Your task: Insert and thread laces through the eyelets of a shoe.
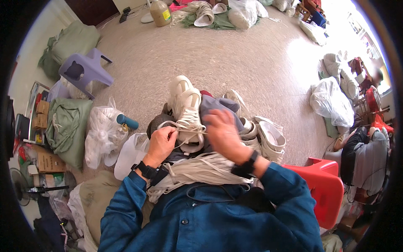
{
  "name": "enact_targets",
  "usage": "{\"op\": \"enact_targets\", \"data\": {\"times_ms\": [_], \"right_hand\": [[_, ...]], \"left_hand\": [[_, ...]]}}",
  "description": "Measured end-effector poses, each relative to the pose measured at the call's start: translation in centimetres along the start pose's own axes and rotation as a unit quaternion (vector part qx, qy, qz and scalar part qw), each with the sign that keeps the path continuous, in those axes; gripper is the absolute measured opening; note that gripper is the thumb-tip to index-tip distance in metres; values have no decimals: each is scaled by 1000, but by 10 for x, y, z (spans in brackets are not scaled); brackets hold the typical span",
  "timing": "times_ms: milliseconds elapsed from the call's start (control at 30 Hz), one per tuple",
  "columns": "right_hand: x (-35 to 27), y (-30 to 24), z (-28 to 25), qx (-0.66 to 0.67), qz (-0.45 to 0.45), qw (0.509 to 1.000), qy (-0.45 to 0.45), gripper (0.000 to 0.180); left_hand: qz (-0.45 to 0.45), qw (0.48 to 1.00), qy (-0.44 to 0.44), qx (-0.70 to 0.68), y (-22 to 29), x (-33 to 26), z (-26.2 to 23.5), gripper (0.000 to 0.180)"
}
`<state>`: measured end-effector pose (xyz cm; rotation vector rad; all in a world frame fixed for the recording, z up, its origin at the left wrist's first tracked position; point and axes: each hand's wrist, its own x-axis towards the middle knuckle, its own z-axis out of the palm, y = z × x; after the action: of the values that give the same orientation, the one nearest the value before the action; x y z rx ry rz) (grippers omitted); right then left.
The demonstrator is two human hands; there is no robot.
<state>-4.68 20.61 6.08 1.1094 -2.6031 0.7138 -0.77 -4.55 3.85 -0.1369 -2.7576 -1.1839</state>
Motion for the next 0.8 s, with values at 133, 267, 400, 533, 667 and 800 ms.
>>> {"op": "enact_targets", "data": {"times_ms": [133, 267, 400, 533, 667, 800], "right_hand": [[-76, 41, -44, 32, 117, 992, -35, 10], [-87, 29, -42, 93, 138, 985, -44, 13], [-63, 18, -29, 130, 153, 980, -9, 28], [-35, 11, -19, 107, 92, 990, 11, 32], [-23, 3, -3, 81, 80, 994, -3, 30], [-21, 2, 6, 91, 78, 993, -12, 23]], "left_hand": [[-4, 1000, 0, -3, 1, 1, 1, 13], [-63, 996, -23, -59, 6, 4, -6, 16], [-84, 991, 9, -106, -12, 7, -1, 15], [13, 999, 39, -14, 0, 15, 0, 13], [36, 998, 14, 58, -3, 25, -9, 7], [-39, 988, -68, -135, -5, 25, -21, 8]]}}
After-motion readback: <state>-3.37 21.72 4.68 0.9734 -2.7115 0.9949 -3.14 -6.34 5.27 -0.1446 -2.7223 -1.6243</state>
